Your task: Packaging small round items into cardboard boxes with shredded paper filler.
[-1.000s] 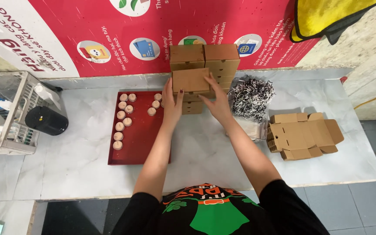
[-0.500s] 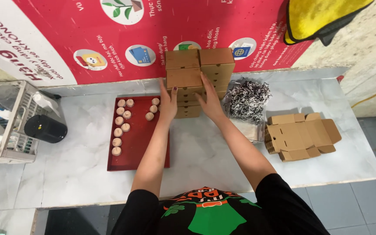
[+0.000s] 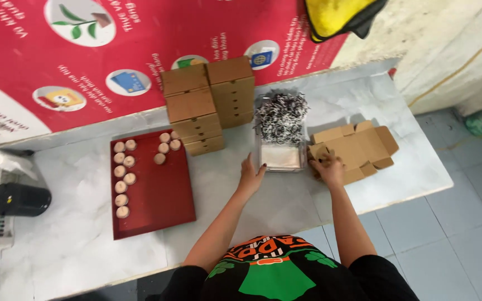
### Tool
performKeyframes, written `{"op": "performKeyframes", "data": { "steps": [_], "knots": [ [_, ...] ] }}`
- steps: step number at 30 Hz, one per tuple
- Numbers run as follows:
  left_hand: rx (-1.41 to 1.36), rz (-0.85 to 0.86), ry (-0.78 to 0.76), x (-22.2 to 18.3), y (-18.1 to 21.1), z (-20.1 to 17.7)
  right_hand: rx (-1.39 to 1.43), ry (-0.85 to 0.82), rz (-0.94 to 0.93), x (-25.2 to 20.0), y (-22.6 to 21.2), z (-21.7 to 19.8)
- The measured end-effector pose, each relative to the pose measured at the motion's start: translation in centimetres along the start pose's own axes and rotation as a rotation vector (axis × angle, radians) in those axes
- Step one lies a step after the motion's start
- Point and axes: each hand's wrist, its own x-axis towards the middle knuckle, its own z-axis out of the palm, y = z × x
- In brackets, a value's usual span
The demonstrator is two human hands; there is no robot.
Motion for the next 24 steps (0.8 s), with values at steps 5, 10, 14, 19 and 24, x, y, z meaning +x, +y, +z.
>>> {"op": "performKeyframes", "data": {
  "steps": [5, 10, 14, 19, 24],
  "knots": [
    [0.01, -0.196, -0.208, 2.6, -3.6, 5.2, 0.079, -0.157, 0.098, 0.8, 0.9, -1.2],
    [-0.147, -0.395, -0.236, 5.5, 0.0, 4.5, 0.406, -0.317, 0.372, 1.6, 3.4, -0.7],
    [-0.231, -0.295, -0.156, 8.9, -3.8, 6.6, 0.539, -0.37, 0.54, 3.2, 5.9, 0.1],
    [-0.139, -0.166, -0.085, 9.4, -5.7, 7.1, 0.421, -0.335, 0.505, 2.8, 6.3, 1.4],
    [-0.06, -0.026, 0.181, 5.3, -7.0, 7.7, 0.487, 0.129, 0.178, 2.2, 2.6, -2.8]
  ]
}}
